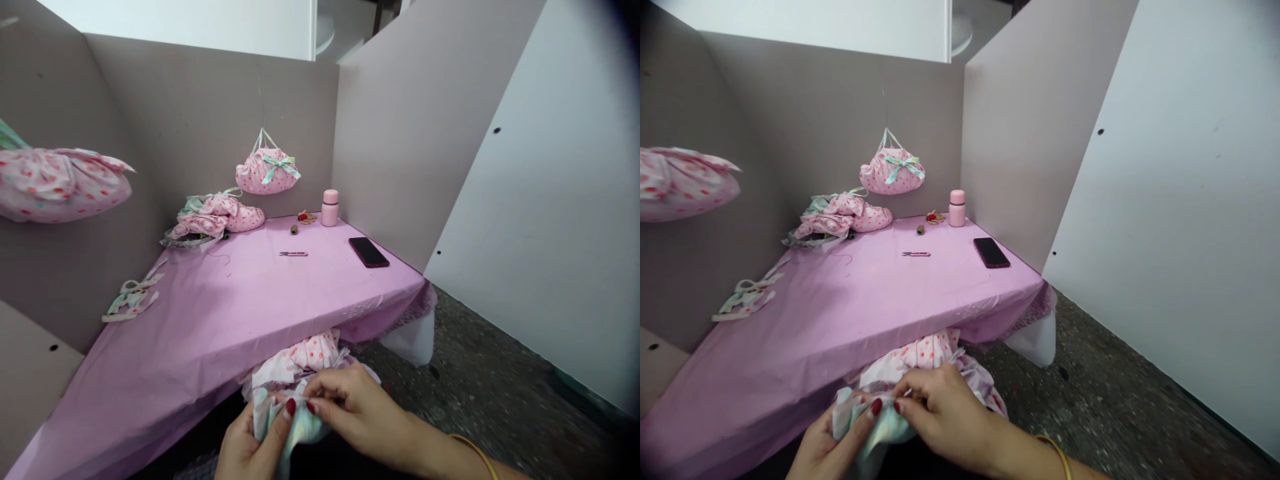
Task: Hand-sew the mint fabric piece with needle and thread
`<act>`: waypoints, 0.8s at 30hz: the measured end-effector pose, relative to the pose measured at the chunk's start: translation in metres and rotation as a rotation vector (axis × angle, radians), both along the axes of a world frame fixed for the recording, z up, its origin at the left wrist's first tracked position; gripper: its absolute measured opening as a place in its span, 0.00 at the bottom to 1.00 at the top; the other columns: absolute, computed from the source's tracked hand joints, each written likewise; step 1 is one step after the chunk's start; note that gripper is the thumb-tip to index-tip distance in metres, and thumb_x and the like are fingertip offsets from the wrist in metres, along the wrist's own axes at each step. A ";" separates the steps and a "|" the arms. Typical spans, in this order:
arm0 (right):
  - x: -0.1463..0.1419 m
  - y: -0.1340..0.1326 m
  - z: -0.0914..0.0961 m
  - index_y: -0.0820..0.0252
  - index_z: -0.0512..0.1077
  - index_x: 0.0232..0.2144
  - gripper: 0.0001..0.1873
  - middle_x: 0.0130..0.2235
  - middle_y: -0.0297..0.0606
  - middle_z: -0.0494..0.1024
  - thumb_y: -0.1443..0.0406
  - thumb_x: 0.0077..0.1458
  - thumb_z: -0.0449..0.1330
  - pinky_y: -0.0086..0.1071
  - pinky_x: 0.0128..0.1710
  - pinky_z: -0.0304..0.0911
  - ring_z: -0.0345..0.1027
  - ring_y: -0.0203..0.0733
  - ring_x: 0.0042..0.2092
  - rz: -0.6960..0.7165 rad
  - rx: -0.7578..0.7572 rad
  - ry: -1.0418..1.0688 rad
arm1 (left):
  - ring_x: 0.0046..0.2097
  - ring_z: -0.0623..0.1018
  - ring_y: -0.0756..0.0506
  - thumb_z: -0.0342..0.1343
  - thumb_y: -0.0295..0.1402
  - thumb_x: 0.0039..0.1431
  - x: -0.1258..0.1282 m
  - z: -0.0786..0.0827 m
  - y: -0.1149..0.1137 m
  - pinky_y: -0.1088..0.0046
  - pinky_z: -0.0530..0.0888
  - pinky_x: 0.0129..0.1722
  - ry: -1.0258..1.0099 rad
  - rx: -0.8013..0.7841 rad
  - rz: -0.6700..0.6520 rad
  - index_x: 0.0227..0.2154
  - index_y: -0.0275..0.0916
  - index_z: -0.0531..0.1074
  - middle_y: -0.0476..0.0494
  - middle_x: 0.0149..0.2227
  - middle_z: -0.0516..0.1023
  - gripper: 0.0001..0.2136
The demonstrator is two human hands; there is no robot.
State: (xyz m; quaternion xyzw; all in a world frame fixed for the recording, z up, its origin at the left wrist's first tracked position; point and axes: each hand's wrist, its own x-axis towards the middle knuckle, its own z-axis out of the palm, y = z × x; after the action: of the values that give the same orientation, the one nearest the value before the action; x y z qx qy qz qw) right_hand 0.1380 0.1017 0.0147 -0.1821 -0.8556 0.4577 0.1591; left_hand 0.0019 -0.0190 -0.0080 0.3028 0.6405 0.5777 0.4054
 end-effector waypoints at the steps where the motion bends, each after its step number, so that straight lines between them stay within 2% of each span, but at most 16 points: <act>1: 0.000 0.000 0.000 0.64 0.76 0.31 0.08 0.23 0.31 0.70 0.69 0.54 0.56 0.23 0.24 0.51 0.58 0.31 0.25 0.005 -0.037 -0.001 | 0.31 0.74 0.43 0.62 0.43 0.48 0.000 0.000 0.000 0.74 0.71 0.32 -0.012 0.000 0.000 0.28 0.37 0.77 0.45 0.26 0.78 0.13; 10: -0.001 0.007 -0.006 0.69 0.76 0.30 0.11 0.23 0.32 0.68 0.65 0.52 0.59 0.23 0.24 0.52 0.56 0.31 0.24 0.075 -0.361 0.069 | 0.30 0.72 0.44 0.61 0.43 0.50 0.005 0.006 0.005 0.74 0.69 0.33 -0.158 0.094 -0.083 0.32 0.38 0.79 0.45 0.26 0.79 0.14; 16: -0.002 0.009 -0.009 0.70 0.77 0.30 0.12 0.21 0.31 0.65 0.63 0.51 0.60 0.23 0.22 0.49 0.53 0.29 0.23 0.101 -0.455 0.096 | 0.30 0.71 0.46 0.61 0.48 0.47 0.003 0.006 0.004 0.75 0.68 0.31 -0.250 0.090 -0.122 0.34 0.39 0.79 0.47 0.25 0.78 0.17; 24: -0.003 0.011 -0.011 0.68 0.77 0.30 0.13 0.20 0.29 0.64 0.60 0.50 0.61 0.23 0.22 0.46 0.51 0.28 0.23 0.131 -0.528 0.084 | 0.29 0.72 0.46 0.62 0.49 0.44 0.004 0.007 0.002 0.75 0.69 0.31 -0.295 0.089 -0.096 0.31 0.38 0.80 0.46 0.25 0.78 0.19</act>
State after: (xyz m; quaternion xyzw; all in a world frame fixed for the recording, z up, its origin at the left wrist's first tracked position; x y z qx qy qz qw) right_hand 0.1355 0.1131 0.0035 -0.1422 -0.7094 0.6813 0.1116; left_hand 0.0058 -0.0169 -0.0009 0.2625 0.5326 0.6237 0.5084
